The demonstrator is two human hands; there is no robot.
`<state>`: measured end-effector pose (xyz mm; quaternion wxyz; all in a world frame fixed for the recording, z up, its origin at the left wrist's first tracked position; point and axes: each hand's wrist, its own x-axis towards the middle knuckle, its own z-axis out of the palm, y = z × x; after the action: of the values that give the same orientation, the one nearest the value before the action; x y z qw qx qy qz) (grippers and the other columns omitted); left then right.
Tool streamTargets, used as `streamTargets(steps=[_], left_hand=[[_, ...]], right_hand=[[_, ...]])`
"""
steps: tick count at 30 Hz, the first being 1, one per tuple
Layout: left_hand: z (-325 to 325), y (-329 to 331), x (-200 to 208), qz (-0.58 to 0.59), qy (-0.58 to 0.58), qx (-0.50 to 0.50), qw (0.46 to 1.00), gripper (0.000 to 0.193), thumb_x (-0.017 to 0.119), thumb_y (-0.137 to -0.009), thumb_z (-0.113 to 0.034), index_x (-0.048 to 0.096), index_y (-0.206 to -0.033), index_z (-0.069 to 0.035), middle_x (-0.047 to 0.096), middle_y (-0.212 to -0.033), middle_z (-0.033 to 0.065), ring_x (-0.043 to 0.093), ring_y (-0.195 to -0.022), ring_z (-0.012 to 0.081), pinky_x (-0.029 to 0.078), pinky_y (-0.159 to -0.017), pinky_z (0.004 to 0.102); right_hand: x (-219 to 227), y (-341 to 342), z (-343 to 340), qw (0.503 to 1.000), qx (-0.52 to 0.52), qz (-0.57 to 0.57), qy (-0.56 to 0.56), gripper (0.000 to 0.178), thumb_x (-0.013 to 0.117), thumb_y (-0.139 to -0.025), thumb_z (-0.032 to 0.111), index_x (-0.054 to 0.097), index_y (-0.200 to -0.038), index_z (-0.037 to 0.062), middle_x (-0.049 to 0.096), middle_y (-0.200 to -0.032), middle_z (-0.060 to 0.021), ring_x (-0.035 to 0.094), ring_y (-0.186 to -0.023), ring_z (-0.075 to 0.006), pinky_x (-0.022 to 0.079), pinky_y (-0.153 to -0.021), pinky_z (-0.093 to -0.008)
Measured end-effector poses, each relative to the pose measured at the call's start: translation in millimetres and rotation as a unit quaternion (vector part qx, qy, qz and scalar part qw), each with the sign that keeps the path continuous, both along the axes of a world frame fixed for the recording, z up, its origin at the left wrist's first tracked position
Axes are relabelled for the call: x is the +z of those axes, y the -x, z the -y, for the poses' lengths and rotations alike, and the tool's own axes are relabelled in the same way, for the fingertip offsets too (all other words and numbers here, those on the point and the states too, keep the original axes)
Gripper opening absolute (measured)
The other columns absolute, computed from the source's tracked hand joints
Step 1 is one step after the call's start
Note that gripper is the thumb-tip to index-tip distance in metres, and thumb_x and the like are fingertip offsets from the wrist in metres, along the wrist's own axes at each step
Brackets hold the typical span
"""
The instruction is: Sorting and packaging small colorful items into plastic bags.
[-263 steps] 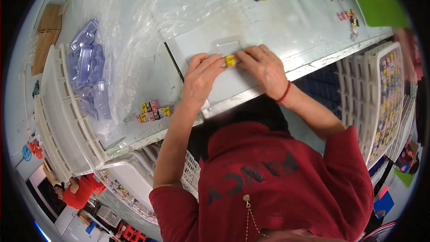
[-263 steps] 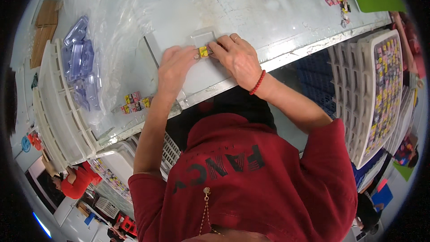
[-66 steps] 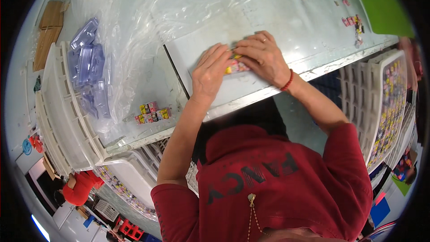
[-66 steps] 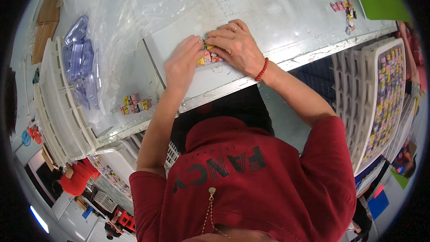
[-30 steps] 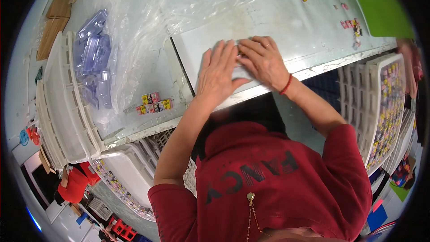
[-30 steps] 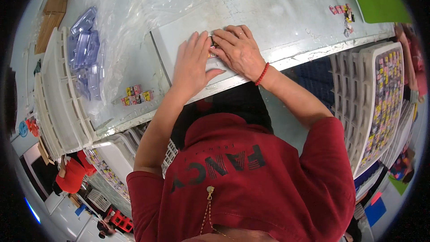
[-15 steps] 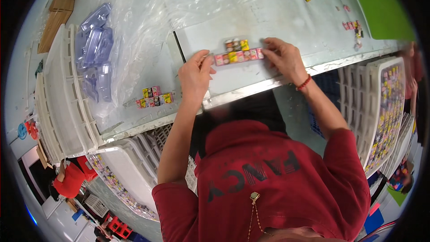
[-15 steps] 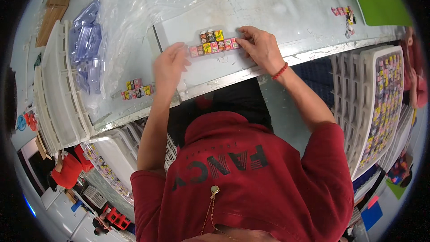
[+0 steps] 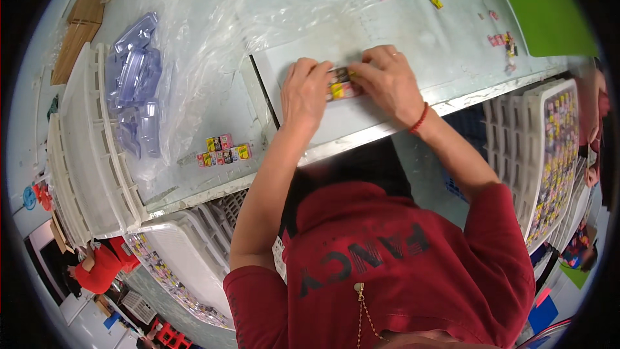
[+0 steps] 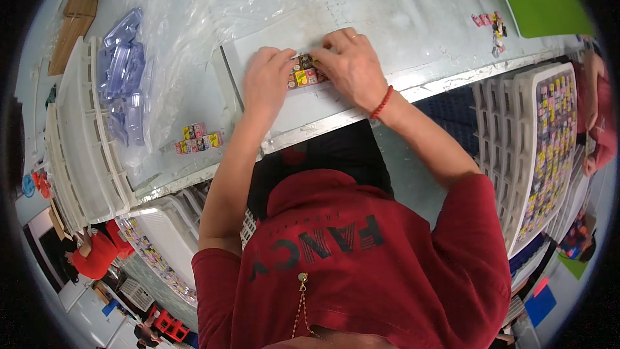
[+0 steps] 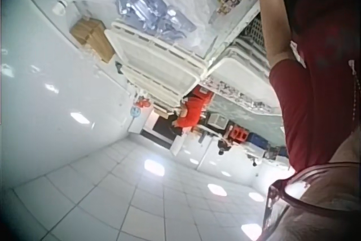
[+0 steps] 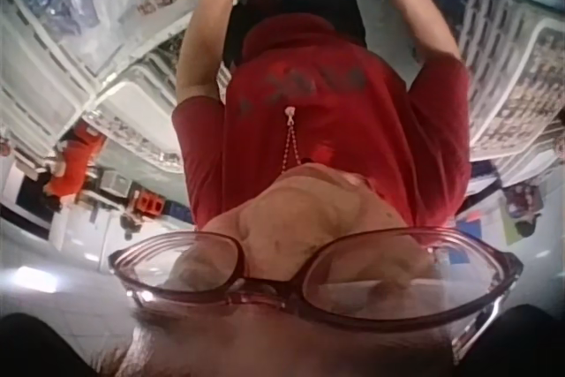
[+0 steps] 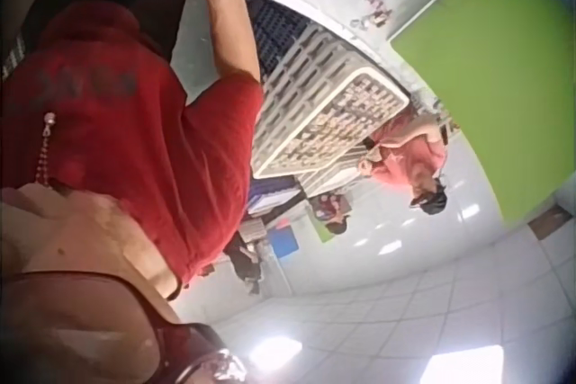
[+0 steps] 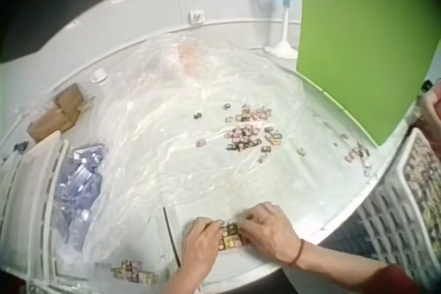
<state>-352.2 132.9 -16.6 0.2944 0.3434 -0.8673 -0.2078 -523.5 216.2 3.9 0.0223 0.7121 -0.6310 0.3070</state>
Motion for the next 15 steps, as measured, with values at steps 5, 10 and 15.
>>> streamTargets(steps=[5,10,15], left_hand=[[0.8,2.6,-2.7,-0.007,-0.037,0.025,0.999,0.02,0.071,-0.076,-0.008,0.067,-0.096,-0.008,0.059,-0.092,0.0091,0.058,-0.088,0.0296,0.047,-0.075,0.0392],[2.5,3.6,-4.3,0.011,-0.023,0.02,0.999,0.024,0.072,-0.075,-0.007,0.066,-0.098,-0.009,0.057,-0.093,0.0084,0.056,-0.09,0.0302,0.048,-0.076,0.0397],[0.6,0.9,-6.1,-0.022,-0.047,0.035,0.998,0.022,0.069,-0.079,-0.009,0.064,-0.1,-0.005,0.062,-0.092,0.0113,0.058,-0.091,0.0308,0.046,-0.079,0.0387]], right_hand=[[-10.5,-0.7,8.7,1.0,-0.007,-0.018,-0.023,0.026,0.074,-0.068,0.009,0.069,-0.093,0.011,0.06,-0.094,-0.0036,0.055,-0.091,-0.024,0.043,-0.076,-0.0357],[-12.8,0.3,13.9,0.998,-0.013,0.039,-0.039,0.028,0.073,-0.069,0.009,0.068,-0.096,0.0116,0.06,-0.094,-0.0035,0.055,-0.093,-0.0241,0.042,-0.08,-0.036],[-13.9,1.7,15.1,0.999,0.025,0.015,-0.028,0.028,0.072,-0.07,0.01,0.068,-0.098,0.0129,0.059,-0.094,-0.0035,0.055,-0.093,-0.0232,0.042,-0.081,-0.0364]])
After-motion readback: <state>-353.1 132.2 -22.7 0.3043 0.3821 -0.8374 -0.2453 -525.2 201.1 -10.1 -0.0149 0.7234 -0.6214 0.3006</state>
